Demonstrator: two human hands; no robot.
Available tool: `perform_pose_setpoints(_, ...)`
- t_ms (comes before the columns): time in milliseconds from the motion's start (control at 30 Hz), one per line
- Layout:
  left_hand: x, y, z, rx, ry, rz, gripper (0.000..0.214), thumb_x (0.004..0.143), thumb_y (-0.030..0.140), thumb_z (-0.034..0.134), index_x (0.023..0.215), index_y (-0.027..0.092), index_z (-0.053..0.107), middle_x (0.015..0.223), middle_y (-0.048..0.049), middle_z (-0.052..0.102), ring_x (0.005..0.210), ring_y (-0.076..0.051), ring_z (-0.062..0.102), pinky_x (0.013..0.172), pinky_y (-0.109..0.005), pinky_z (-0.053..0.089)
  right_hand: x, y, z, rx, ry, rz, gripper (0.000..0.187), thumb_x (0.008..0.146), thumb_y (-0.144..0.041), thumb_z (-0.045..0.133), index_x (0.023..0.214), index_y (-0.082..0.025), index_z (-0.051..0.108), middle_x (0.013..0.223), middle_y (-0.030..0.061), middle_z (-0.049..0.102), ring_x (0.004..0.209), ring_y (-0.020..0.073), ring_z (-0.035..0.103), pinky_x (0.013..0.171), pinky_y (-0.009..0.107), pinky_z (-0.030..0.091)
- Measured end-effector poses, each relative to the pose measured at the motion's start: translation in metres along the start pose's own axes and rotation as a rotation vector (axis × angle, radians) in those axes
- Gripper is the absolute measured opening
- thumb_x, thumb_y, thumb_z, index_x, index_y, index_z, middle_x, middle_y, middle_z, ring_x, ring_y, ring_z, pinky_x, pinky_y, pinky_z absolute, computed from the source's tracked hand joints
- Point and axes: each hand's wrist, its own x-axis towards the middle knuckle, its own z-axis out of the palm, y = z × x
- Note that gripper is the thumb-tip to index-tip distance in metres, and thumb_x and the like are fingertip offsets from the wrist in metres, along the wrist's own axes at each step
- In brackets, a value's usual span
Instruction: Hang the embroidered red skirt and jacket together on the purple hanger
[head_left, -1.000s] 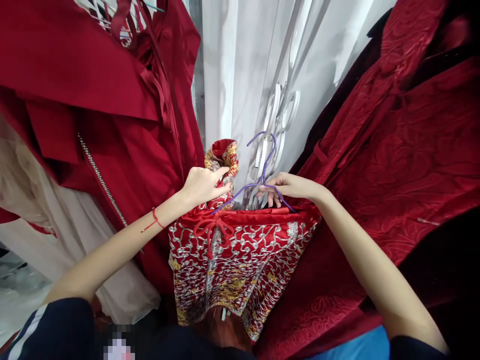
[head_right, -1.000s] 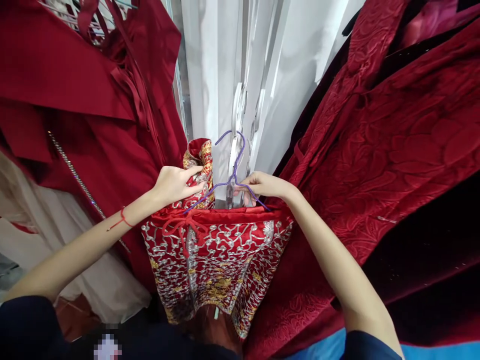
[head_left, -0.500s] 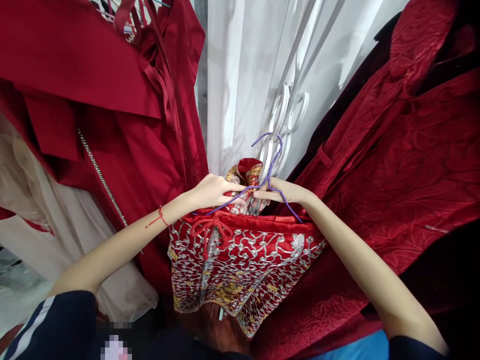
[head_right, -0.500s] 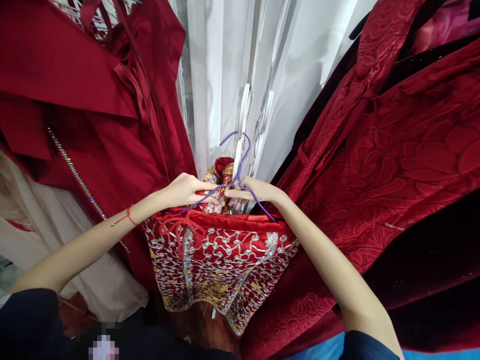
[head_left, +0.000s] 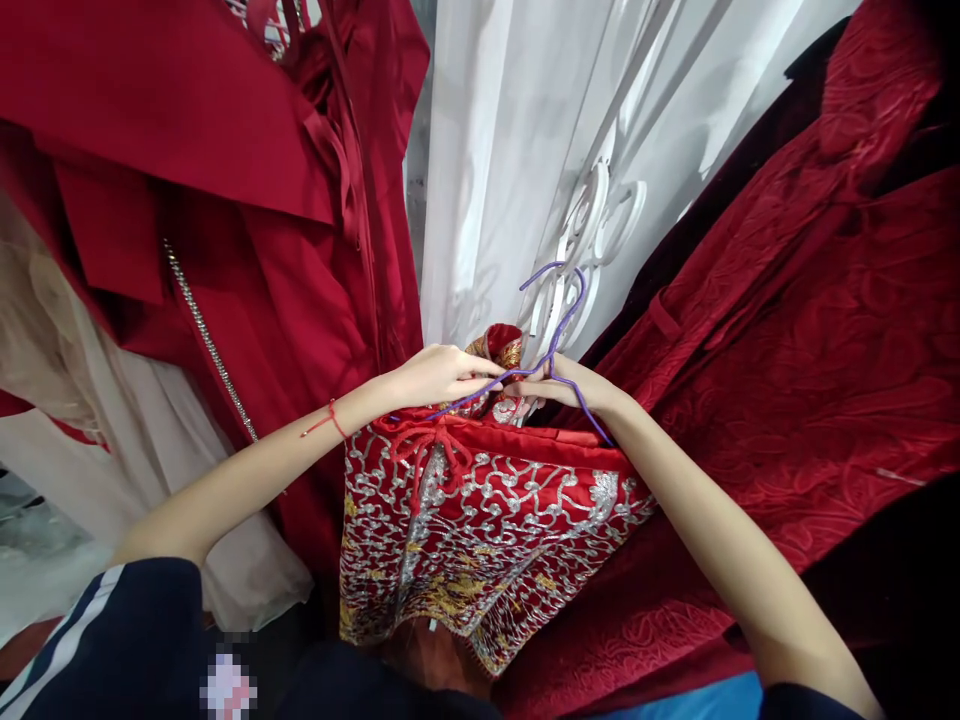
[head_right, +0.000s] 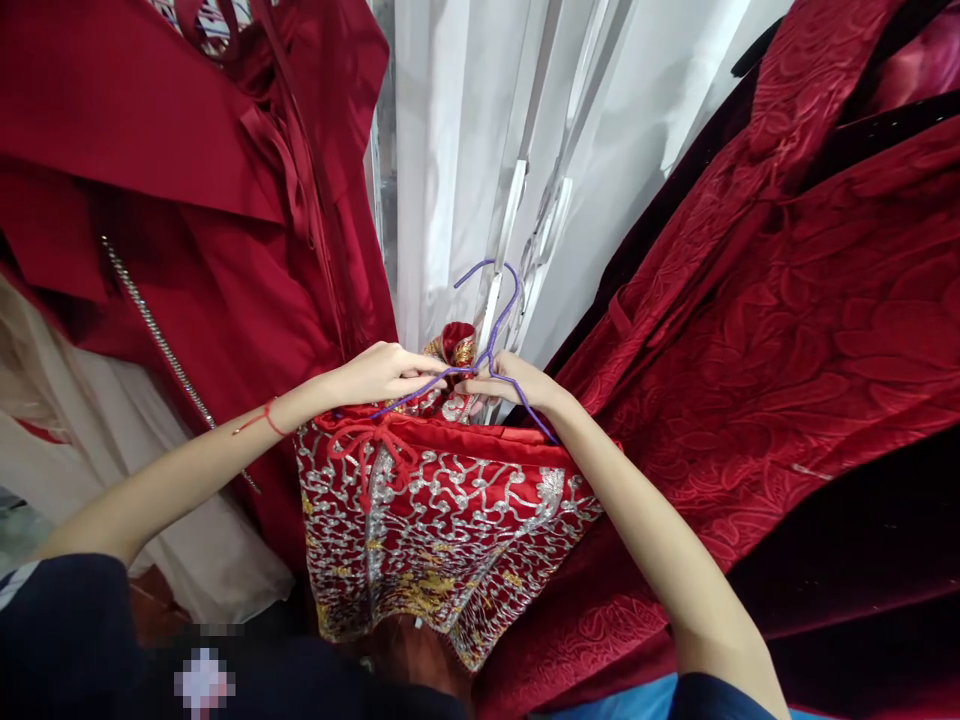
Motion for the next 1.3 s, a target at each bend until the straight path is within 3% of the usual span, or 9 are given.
perform_pose_setpoints(200, -0.034, -0.048, -0.038, 0.075, 0.175, -0.154, 0.062, 0.082, 0.057, 0.07, 0.131, 0.019, 0.064, 0.044, 0.0105, 0.045, 0.045, -0.009, 0.034, 0.053, -0.023, 0.027, -0.009, -0.001, -0.005, -0.236, 0.05, 0.059, 0.055, 0.078, -0.067, 0.06, 0.054, -0.019, 0.051, 0.053, -0.0024, 0.046, 0.055, 0.0109, 0.041, 0.055, 0.026, 0.037)
perform_pose_setpoints(300, -0.056, -0.071, -0.07, 0.278, 0.254, -0.215, 0.06, 0.081, 0.06, 0.069, 0.126, 0.021, 0.067, 0.048, 0.0074, 0.052, 0.046, -0.01, 0.038, 0.054, -0.025, 0.029, -0.012, -0.001, -0.011, -0.382, 0.076, 0.076, 0.052, 0.08, -0.066, 0.056, 0.059, -0.019, 0.056, 0.057, -0.0006, 0.051, 0.057, 0.0126, 0.043, 0.058, 0.028, 0.038)
perform_pose_setpoints(367, -0.072, -0.083, -0.087, 0.38, 0.27, -0.242, 0.047, 0.084, 0.062, 0.065, 0.109, 0.023, 0.075, 0.053, 0.0031, 0.059, 0.048, -0.012, 0.044, 0.056, -0.026, 0.032, -0.016, 0.0, -0.012, -0.409, 0.097, 0.076, 0.049, 0.081, -0.066, 0.056, 0.064, -0.02, 0.059, 0.06, 0.0013, 0.056, 0.059, 0.0147, 0.047, 0.061, 0.029, 0.041)
perform_pose_setpoints(467, -0.089, -0.092, -0.102, 0.427, 0.267, -0.245, 0.043, 0.089, 0.061, 0.056, 0.085, 0.024, 0.076, 0.065, -0.002, 0.067, 0.058, -0.015, 0.055, 0.062, -0.028, 0.038, -0.022, 0.002, -0.011, -0.364, 0.148, 0.057, 0.048, 0.083, -0.066, 0.055, 0.073, -0.02, 0.064, 0.067, 0.0039, 0.062, 0.065, 0.0184, 0.054, 0.067, 0.031, 0.045)
perform_pose_setpoints(533, -0.095, -0.093, -0.106, 0.434, 0.293, -0.233, 0.041, 0.09, 0.059, 0.053, 0.087, 0.024, 0.074, 0.073, -0.0034, 0.07, 0.068, -0.018, 0.06, 0.069, -0.03, 0.043, -0.026, 0.003, -0.008, -0.315, 0.184, 0.048, 0.05, 0.084, -0.069, 0.054, 0.077, -0.02, 0.065, 0.071, 0.0047, 0.063, 0.069, 0.0202, 0.056, 0.069, 0.033, 0.047)
perform_pose_setpoints(700, -0.091, -0.085, -0.09, 0.46, 0.405, -0.269, 0.029, 0.094, 0.047, 0.052, 0.098, 0.024, 0.068, 0.096, -0.0061, 0.072, 0.088, -0.022, 0.063, 0.087, -0.036, 0.046, -0.029, 0.002, 0.002, -0.187, 0.248, 0.038, 0.053, 0.081, -0.073, 0.056, 0.079, -0.02, 0.061, 0.072, 0.005, 0.062, 0.074, 0.022, 0.056, 0.071, 0.034, 0.048)
perform_pose_setpoints(900, -0.089, -0.079, -0.049, 0.453, 0.507, -0.309, 0.027, 0.1, 0.034, 0.041, 0.113, 0.015, 0.057, 0.102, -0.0122, 0.07, 0.089, -0.022, 0.065, 0.079, -0.033, 0.049, -0.038, 0.002, 0.005, -0.124, 0.266, 0.072, 0.051, 0.086, -0.071, 0.048, 0.083, -0.021, 0.053, 0.073, 0.0023, 0.056, 0.066, 0.0173, 0.049, 0.064, 0.032, 0.046)
perform_pose_setpoints(1100, -0.086, -0.076, -0.04, 0.692, 0.457, -0.282, 0.032, 0.1, 0.044, 0.044, 0.104, 0.019, 0.064, 0.082, -0.007, 0.074, 0.066, -0.019, 0.064, 0.065, -0.029, 0.043, -0.056, 0.004, -0.003, -0.245, 0.322, 0.053, 0.045, 0.089, -0.068, 0.042, 0.085, -0.024, 0.045, 0.078, 0.0029, 0.054, 0.071, 0.0184, 0.049, 0.067, 0.032, 0.046)
perform_pose_setpoints(1300, -0.072, -0.088, -0.039, 0.683, 0.353, -0.173, 0.048, 0.093, 0.065, 0.047, 0.091, 0.022, 0.067, 0.077, -0.0076, 0.074, 0.064, -0.019, 0.063, 0.059, -0.029, 0.037, -0.051, 0.006, 0.0, -0.454, 0.472, 0.138, 0.036, 0.091, -0.06, 0.035, 0.079, -0.026, 0.033, 0.063, 0.0005, 0.049, 0.059, 0.0184, 0.045, 0.062, 0.034, 0.039)
